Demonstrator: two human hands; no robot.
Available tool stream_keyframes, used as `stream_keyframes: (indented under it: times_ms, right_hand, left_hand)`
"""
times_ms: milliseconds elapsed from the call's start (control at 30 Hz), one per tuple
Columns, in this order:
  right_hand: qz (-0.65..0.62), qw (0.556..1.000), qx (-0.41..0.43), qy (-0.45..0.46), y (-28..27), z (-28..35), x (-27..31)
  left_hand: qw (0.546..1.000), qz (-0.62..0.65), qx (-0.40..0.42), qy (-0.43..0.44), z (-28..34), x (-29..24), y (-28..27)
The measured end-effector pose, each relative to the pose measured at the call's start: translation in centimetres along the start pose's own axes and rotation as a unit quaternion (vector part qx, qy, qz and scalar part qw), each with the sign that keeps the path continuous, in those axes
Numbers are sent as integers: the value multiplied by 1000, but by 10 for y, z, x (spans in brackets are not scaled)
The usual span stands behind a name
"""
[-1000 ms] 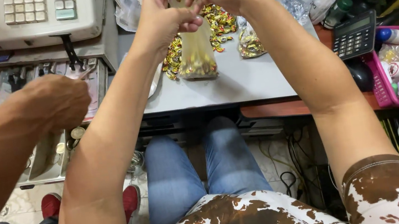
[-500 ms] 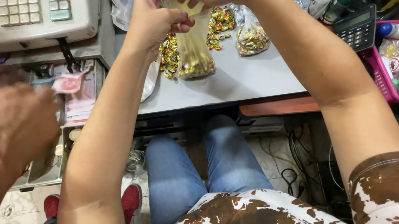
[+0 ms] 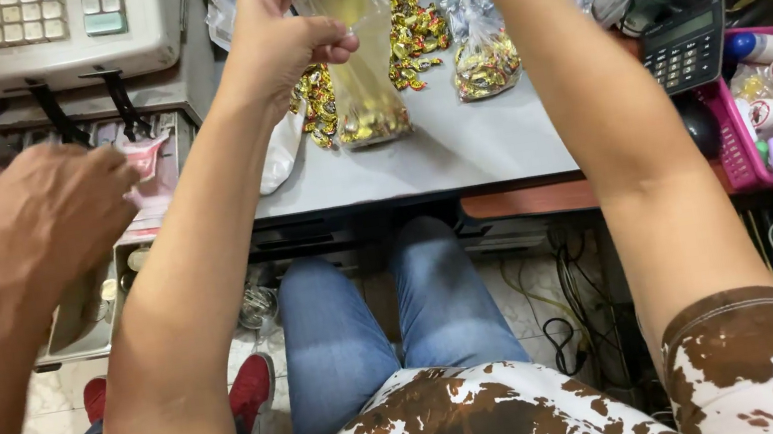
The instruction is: Bagging small gold-wrapped candies from a pile into plastic bags at a checkout counter
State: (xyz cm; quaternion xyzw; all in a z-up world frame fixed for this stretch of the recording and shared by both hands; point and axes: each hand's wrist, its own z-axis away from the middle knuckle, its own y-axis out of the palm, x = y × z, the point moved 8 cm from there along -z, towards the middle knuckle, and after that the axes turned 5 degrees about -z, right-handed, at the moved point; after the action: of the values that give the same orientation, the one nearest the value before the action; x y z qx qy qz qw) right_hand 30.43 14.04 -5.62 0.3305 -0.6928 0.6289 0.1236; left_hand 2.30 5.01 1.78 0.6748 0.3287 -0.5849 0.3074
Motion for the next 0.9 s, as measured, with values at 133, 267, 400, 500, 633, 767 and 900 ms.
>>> stream_keyframes:
  times_ms: [133,267,400,500,633,767,900]
  right_hand:
    - [181,965,19,188,34,52,41]
    - [185,940,49,282,67,75,16]
    - [168,965,-36,198,62,69,7]
    - [111,969,-39,216,43,63,-8]
    - [25,964,-108,243,-15,77,48]
    - [-318,934,-143,78,-43,62,39]
    - [-351,932,-78,40,-39,72,148]
  left_hand:
    - [1000,4,-9,5,0,0,-1]
    - [1000,-15,-6,-11,7,-6,-2]
    - [999,-25,8,-20,9,-11,-2]
    - [1000,-23,6,0,6,-10,-2]
    - [999,-26,8,-16,3,-7,-2]
    - [1000,-15,3,-16,-8,4,1]
    - [999,-3,17,-30,-9,4,12]
